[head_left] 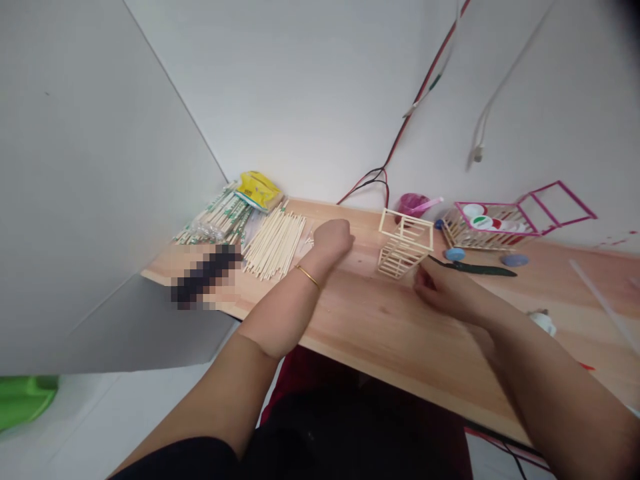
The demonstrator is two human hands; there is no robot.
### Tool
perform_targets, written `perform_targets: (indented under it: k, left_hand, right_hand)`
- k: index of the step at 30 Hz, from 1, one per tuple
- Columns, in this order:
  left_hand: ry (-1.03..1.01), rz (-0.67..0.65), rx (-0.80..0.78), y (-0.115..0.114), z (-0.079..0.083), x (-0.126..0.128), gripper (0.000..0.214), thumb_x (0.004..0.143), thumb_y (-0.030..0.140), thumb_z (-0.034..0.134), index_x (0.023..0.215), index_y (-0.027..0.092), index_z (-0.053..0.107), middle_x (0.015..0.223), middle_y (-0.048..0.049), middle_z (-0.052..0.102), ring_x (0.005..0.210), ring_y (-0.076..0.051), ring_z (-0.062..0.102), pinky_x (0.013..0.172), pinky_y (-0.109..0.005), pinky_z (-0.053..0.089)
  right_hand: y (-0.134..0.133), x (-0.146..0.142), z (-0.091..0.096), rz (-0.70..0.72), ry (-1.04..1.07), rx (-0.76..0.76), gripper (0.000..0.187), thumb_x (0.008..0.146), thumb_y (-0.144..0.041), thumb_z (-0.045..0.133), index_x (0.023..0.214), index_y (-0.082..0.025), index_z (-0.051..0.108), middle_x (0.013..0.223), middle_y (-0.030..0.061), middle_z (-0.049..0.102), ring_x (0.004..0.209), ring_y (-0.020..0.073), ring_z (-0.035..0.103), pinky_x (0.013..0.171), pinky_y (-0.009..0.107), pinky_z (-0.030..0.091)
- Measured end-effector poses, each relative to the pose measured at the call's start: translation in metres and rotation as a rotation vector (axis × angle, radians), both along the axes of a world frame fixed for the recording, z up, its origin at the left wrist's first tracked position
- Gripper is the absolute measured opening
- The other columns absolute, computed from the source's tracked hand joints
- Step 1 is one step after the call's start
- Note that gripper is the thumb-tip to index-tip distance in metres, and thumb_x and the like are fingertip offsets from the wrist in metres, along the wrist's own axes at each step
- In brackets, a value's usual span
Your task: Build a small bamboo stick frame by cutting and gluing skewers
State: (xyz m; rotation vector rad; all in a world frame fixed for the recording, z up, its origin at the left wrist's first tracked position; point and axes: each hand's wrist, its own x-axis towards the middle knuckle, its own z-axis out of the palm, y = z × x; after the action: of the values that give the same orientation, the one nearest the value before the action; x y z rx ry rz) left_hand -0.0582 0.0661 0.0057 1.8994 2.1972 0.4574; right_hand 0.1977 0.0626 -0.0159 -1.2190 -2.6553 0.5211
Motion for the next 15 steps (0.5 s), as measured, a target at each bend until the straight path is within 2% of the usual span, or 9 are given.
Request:
perform_targets:
  k: [5,9,15]
  left_hand:
    - [0.018,0.018,-0.029,0.002,-0.002,-0.004,0.023,0.079,0.025,0.055,0.094,0.013,0.069,0.1,-0.0185,0.07,0.099,-0.029,0.064,0.082,-0.037,0.048]
    - [0.002,0.04,-0.037,0.006,0.002,-0.014,0.024,0.077,0.024,0.057,0.093,0.012,0.07,0.097,-0.0187,0.07,0.094,-0.028,0.065,0.081,-0.035,0.048]
    - [-0.073,0.108,0.054,0.008,0.018,-0.067,0.02,0.072,0.018,0.056,0.082,0.009,0.071,0.086,-0.0204,0.071,0.087,-0.028,0.065,0.081,-0.038,0.047]
  right_hand:
    - [-0.001,-0.001,0.002,-0.016,-0.034,0.018,0.009,0.078,-0.024,0.047,0.073,-0.023,0.039,0.068,0.0037,0.059,0.059,0.0176,0.054,0.052,0.028,0.036]
    - [-0.001,-0.002,0.006,-0.046,-0.002,-0.007,0.005,0.082,-0.027,0.045,0.08,-0.022,0.044,0.071,0.0054,0.062,0.063,0.0198,0.057,0.055,0.029,0.038]
    - [0.0,-0.003,0.008,-0.056,0.023,-0.016,0.011,0.084,-0.027,0.045,0.091,-0.02,0.05,0.07,0.0047,0.062,0.062,0.0191,0.057,0.054,0.028,0.037]
